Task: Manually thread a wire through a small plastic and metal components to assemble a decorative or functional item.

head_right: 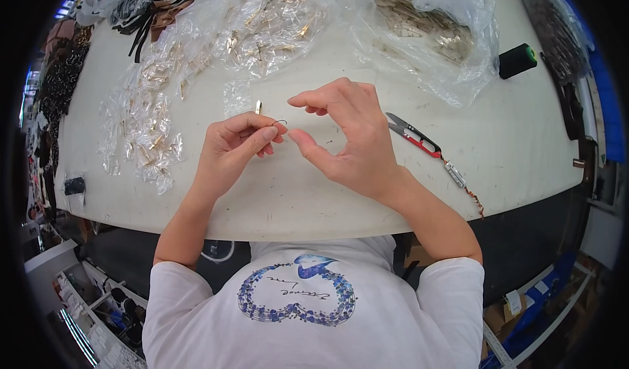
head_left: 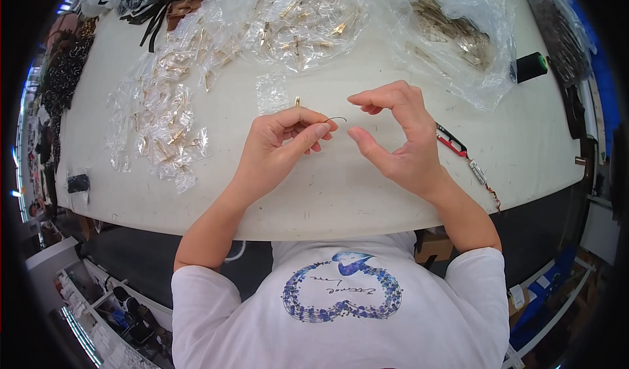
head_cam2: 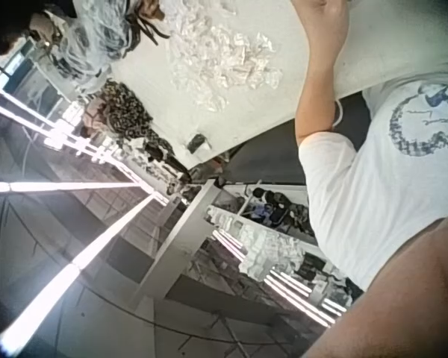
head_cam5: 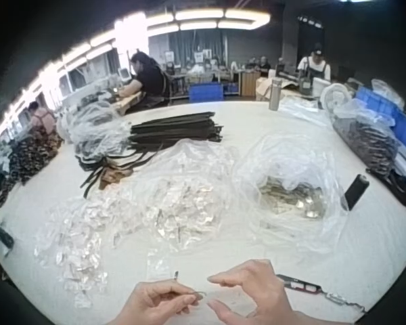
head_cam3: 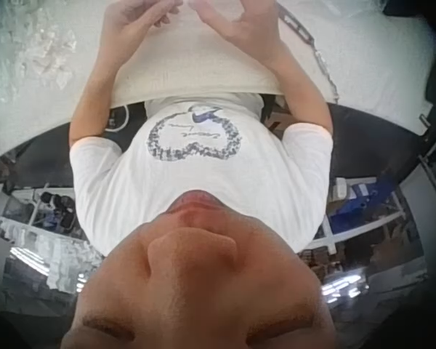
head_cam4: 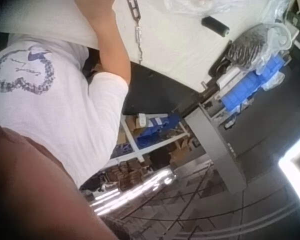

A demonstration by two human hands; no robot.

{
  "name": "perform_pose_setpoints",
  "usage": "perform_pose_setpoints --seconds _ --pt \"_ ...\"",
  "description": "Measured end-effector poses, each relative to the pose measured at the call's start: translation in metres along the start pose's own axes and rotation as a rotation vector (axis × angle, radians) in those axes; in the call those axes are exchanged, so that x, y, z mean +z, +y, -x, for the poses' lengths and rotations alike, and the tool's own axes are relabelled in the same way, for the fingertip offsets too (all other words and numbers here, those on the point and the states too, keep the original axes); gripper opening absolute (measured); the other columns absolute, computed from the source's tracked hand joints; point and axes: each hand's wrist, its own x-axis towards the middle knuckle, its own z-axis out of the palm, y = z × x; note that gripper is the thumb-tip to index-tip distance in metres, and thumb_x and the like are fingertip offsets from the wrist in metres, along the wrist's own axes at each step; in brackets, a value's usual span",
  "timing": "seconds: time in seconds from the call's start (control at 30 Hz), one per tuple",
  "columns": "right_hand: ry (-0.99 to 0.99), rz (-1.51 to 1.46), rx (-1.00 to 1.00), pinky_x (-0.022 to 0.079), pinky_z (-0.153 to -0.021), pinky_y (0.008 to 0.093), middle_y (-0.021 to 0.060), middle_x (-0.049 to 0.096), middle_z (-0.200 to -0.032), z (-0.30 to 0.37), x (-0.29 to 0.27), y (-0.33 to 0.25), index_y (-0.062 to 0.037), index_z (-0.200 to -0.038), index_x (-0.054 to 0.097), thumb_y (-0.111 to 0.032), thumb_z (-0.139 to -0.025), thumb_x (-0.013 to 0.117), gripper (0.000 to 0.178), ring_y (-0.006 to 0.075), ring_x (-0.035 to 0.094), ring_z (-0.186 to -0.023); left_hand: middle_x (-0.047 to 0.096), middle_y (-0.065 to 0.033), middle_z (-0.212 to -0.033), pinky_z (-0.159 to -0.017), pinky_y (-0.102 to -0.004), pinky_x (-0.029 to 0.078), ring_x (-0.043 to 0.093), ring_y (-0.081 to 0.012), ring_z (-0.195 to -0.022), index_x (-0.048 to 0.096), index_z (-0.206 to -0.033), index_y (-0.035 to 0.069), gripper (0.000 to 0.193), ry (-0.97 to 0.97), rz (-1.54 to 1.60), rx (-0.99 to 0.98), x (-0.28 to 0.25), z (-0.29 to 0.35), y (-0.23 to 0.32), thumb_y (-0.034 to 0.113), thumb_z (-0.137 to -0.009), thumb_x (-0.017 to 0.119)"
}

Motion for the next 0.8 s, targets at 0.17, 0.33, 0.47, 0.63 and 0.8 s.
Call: perform_pose_setpoints --seconds 0.17,0.33,0.47,0.63,0.8 --pt "-0.027 0.113 -0.107 0.037 -0.083 0.0323 -0.0002 0.063 -0.086 0.003 -0.001 0.007 -0.0105 -0.092 0.068 -0.006 -0.077 0.076 0.018 0.0149 0.059 -0.080 0.072 -0.0034 -0.090 -0.067 -0.0204 0.051 0.064 -0.0064 -0.079 0.073 -0.104 0.002 0.014 -0.022 -0.068 0.014 0.001 0.001 0.000 0.011 -0.097 0.065" --pt "-0.045 0.060 -0.032 0.037 -0.081 0.0322 -0.0019 0.062 -0.081 0.001 -0.002 0.006 -0.0102 -0.084 0.067 -0.004 -0.077 0.075 0.012 0.0148 0.059 -0.079 0.073 -0.0047 -0.092 -0.067 -0.0208 0.051 0.063 -0.0068 -0.079 0.073 -0.103 0.001 0.014 -0.040 -0.107 0.011 0.002 0.002 0.003 0.012 -0.097 0.065" --pt "-0.051 0.051 -0.019 0.038 -0.081 0.0322 -0.0015 0.062 -0.080 0.002 -0.001 0.005 -0.0100 -0.083 0.066 -0.003 -0.076 0.075 0.013 0.0152 0.059 -0.077 0.072 -0.0084 -0.099 -0.068 -0.0227 0.052 0.065 -0.0097 -0.078 0.069 -0.109 -0.001 0.017 -0.080 0.000 -0.043 0.003 0.000 0.016 0.010 -0.097 0.064" --pt "-0.016 0.061 -0.127 0.038 -0.078 0.0327 -0.0012 0.063 -0.081 0.001 0.001 -0.001 -0.0098 -0.084 0.065 -0.001 -0.075 0.074 0.016 0.0155 0.058 -0.075 0.071 -0.0117 -0.101 -0.070 -0.0266 0.055 0.067 -0.0131 -0.078 0.066 -0.110 -0.002 0.018 -0.141 0.420 -0.189 0.002 -0.001 0.018 0.009 -0.097 0.062" --pt "0.019 0.060 -0.058 0.039 -0.075 0.0327 -0.0012 0.062 -0.079 0.001 0.002 0.004 -0.0097 -0.083 0.064 0.001 -0.075 0.074 0.016 0.0163 0.057 -0.073 0.071 -0.0102 -0.094 -0.069 -0.0264 0.056 0.069 -0.0141 -0.078 0.067 -0.103 -0.003 0.011 -0.177 0.294 -0.139 0.000 0.003 0.011 0.005 -0.095 0.065"
